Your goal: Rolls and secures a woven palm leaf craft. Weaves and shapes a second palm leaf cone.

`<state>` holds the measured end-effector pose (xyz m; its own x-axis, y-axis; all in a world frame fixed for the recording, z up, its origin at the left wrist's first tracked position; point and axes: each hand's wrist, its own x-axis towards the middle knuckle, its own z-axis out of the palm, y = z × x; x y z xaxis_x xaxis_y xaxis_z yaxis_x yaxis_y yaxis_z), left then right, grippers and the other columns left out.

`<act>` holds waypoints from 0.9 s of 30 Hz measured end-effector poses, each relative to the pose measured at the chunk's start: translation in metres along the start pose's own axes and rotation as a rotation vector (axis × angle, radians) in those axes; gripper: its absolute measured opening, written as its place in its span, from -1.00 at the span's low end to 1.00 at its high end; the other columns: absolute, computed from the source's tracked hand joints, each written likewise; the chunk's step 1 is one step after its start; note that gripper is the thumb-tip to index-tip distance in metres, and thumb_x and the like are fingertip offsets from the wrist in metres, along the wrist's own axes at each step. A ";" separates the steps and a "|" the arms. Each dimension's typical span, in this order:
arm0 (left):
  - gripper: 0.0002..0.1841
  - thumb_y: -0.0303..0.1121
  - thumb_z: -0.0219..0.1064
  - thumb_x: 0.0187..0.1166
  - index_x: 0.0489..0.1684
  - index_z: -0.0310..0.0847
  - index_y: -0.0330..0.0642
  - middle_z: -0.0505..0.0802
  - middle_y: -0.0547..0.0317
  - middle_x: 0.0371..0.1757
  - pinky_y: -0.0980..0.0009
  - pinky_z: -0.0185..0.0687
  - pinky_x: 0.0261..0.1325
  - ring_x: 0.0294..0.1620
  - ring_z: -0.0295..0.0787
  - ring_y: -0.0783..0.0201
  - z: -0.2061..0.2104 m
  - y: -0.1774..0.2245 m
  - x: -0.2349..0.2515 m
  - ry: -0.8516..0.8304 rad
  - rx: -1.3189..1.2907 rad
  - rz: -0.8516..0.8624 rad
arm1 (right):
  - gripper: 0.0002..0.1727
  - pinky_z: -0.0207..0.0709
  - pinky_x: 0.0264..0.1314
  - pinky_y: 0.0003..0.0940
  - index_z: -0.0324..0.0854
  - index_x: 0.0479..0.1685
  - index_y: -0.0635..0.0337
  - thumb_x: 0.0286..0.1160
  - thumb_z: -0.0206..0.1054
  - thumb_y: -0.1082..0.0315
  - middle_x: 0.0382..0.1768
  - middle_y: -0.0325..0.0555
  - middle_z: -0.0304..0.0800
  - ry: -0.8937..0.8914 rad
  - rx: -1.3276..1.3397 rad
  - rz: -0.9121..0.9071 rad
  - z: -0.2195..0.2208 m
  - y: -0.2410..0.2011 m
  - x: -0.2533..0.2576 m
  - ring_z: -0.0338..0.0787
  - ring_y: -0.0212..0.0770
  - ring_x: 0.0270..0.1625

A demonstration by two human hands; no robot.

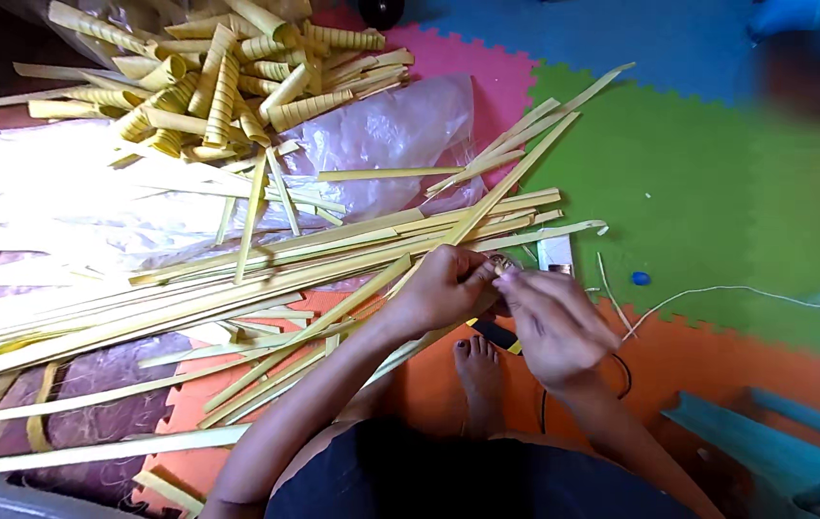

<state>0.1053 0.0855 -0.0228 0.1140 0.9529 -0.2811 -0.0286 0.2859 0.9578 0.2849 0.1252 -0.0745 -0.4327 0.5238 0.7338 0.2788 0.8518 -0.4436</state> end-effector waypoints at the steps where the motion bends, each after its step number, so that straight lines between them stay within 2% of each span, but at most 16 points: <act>1: -0.64 -0.39 -0.03 0.89 -0.25 0.66 -0.36 0.72 0.19 -0.50 0.58 0.63 -0.37 -0.51 0.66 0.49 0.000 0.001 -0.002 -0.002 0.005 0.011 | -0.89 0.70 0.26 -0.34 0.83 -0.16 0.23 0.47 0.41 0.54 -0.08 0.01 0.88 -0.030 -0.018 -0.059 -0.001 -0.001 -0.002 0.84 -0.15 0.14; 2: -0.65 -0.40 -0.03 0.88 -0.22 0.67 -0.34 0.70 0.22 -0.50 0.62 0.53 -0.40 -0.51 0.59 0.52 -0.002 0.003 -0.005 -0.023 -0.016 0.030 | -0.91 0.67 0.32 -0.31 0.85 -0.20 0.21 0.45 0.44 0.52 -0.08 -0.01 0.89 -0.046 -0.001 -0.076 -0.003 -0.002 -0.001 0.83 -0.13 0.19; 4: -0.83 -0.53 0.16 0.75 0.06 0.67 -0.38 0.83 0.15 -0.32 0.61 0.70 -0.24 -0.37 0.74 0.50 -0.010 0.004 -0.009 -0.108 -0.085 0.076 | -0.90 0.72 0.32 -0.31 0.87 -0.30 0.22 0.37 0.60 0.37 -0.12 -0.09 0.94 -0.045 0.114 -0.009 -0.006 -0.002 0.007 0.87 -0.18 0.18; 6: -0.77 -0.66 0.27 0.61 0.17 0.62 -0.41 0.88 0.10 -0.22 0.60 0.74 -0.16 -0.30 0.80 0.48 -0.011 0.001 -0.009 -0.112 -0.054 0.128 | -0.84 0.76 0.29 -0.34 0.88 -0.25 0.23 0.39 0.59 0.31 -0.10 -0.15 0.96 -0.093 0.277 0.153 -0.014 0.000 0.020 0.89 -0.26 0.14; 8: -0.81 -0.65 0.26 0.63 0.11 0.64 -0.43 0.91 0.07 -0.21 0.50 0.85 -0.11 -0.27 0.89 0.40 -0.006 0.000 -0.007 -0.052 0.067 0.191 | -0.82 0.77 0.16 -0.46 0.84 -0.03 0.23 0.60 0.40 0.33 -0.02 -0.21 0.92 -0.176 0.368 0.317 -0.020 0.004 0.032 0.88 -0.40 0.07; 10: -0.88 -0.58 0.22 0.70 -0.02 0.67 -0.42 0.91 0.07 -0.31 0.43 0.90 -0.21 -0.37 0.92 0.35 0.001 0.000 -0.006 0.012 0.174 0.211 | -0.71 0.73 0.09 -0.52 0.77 0.20 0.25 0.73 0.20 0.39 0.07 -0.18 0.83 -0.291 0.358 0.444 -0.022 0.006 0.042 0.82 -0.44 0.04; 12: -0.82 -0.48 0.21 0.77 -0.21 0.65 -0.38 0.86 0.09 -0.46 0.42 0.90 -0.35 -0.52 0.88 0.35 0.006 -0.001 -0.005 0.045 0.242 0.197 | -0.76 0.69 -0.03 -0.64 0.76 0.14 0.22 0.69 0.24 0.40 -0.03 -0.22 0.75 -0.344 0.345 0.511 -0.019 0.004 0.044 0.76 -0.51 -0.07; 14: -0.68 -0.39 0.07 0.86 -0.24 0.67 -0.39 0.86 0.11 -0.52 0.45 0.87 -0.43 -0.57 0.86 0.36 0.004 -0.003 -0.005 -0.039 0.131 0.161 | -0.87 0.67 -0.12 -0.68 0.78 -0.06 0.25 0.59 0.34 0.45 -0.17 -0.25 0.72 -0.280 0.349 0.461 -0.018 0.003 0.039 0.74 -0.54 -0.16; 16: -0.50 -0.31 -0.28 0.94 -0.08 0.65 -0.34 0.91 0.19 -0.41 0.49 0.87 -0.31 -0.43 0.90 0.41 -0.003 -0.007 -0.006 -0.231 -0.155 0.052 | -0.90 0.69 -0.09 -0.68 0.79 -0.13 0.20 0.55 0.37 0.47 -0.16 -0.31 0.71 -0.209 0.417 0.390 -0.019 0.004 0.033 0.73 -0.55 -0.12; 17: -0.47 -0.27 -0.36 0.92 -0.07 0.63 -0.28 0.90 0.25 -0.35 0.52 0.85 -0.25 -0.35 0.89 0.46 -0.006 -0.009 -0.006 -0.294 -0.262 -0.003 | -0.91 0.71 -0.03 -0.65 0.80 -0.13 0.15 0.56 0.39 0.45 -0.12 -0.33 0.70 -0.193 0.461 0.369 -0.019 0.004 0.030 0.74 -0.54 -0.06; 18: -0.52 -0.28 -0.31 0.92 -0.09 0.62 -0.23 0.85 0.31 -0.34 0.59 0.77 -0.24 -0.34 0.82 0.52 -0.007 -0.011 -0.006 -0.310 -0.287 -0.036 | -0.91 0.72 0.01 -0.64 0.81 -0.11 0.09 0.55 0.41 0.42 -0.06 -0.35 0.69 -0.188 0.495 0.358 -0.020 0.006 0.026 0.74 -0.53 0.00; 20: -0.68 -0.37 -0.08 0.87 -0.22 0.59 -0.22 0.65 0.37 -0.45 0.69 0.50 -0.36 -0.45 0.56 0.59 -0.007 -0.010 -0.005 -0.259 -0.165 -0.005 | -0.85 0.71 0.02 -0.66 0.79 0.02 -0.03 0.58 0.41 0.31 0.04 -0.41 0.59 -0.213 0.580 0.397 -0.021 0.009 0.020 0.69 -0.57 0.03; 22: -0.76 -0.40 0.14 0.80 -0.32 0.59 -0.27 0.56 0.25 -0.57 0.65 0.32 -0.51 -0.59 0.43 0.52 -0.005 -0.008 -0.006 -0.142 0.023 0.090 | -0.78 0.68 -0.14 -0.63 0.76 0.16 -0.17 0.63 0.36 0.19 0.01 -0.50 0.69 -0.213 0.765 0.588 -0.022 0.007 0.014 0.71 -0.58 -0.14; 24: -0.86 -0.48 0.27 0.70 -0.29 0.61 -0.30 0.65 0.18 -0.52 0.62 0.45 -0.50 -0.56 0.54 0.47 -0.006 -0.005 -0.008 -0.104 0.080 0.140 | -0.81 0.67 -0.29 -0.65 0.67 0.06 -0.23 0.65 0.29 0.34 -0.13 -0.46 0.76 -0.166 0.966 0.878 -0.022 -0.001 0.015 0.71 -0.57 -0.35; 25: -0.95 -0.55 0.31 0.63 -0.24 0.63 -0.32 0.71 0.16 -0.45 0.61 0.57 -0.41 -0.49 0.63 0.47 -0.007 -0.005 -0.008 -0.124 0.068 0.165 | -0.80 0.64 -0.33 -0.69 0.64 -0.03 -0.23 0.68 0.21 0.39 -0.21 -0.44 0.75 -0.144 1.067 1.018 -0.023 -0.004 0.018 0.67 -0.59 -0.41; 27: -0.88 -0.66 0.39 0.48 -0.14 0.64 -0.35 0.77 0.13 -0.32 0.57 0.72 -0.26 -0.35 0.74 0.44 -0.006 -0.005 -0.006 -0.135 0.062 0.213 | -0.75 0.56 -0.38 -0.77 0.64 -0.12 -0.18 0.74 0.09 0.42 -0.35 -0.40 0.72 -0.124 1.271 1.231 -0.024 -0.008 0.020 0.61 -0.63 -0.50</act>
<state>0.0987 0.0789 -0.0260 0.2437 0.9676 -0.0657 -0.0057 0.0692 0.9976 0.2945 0.1285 -0.0435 -0.5778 0.7540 -0.3124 -0.2861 -0.5456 -0.7877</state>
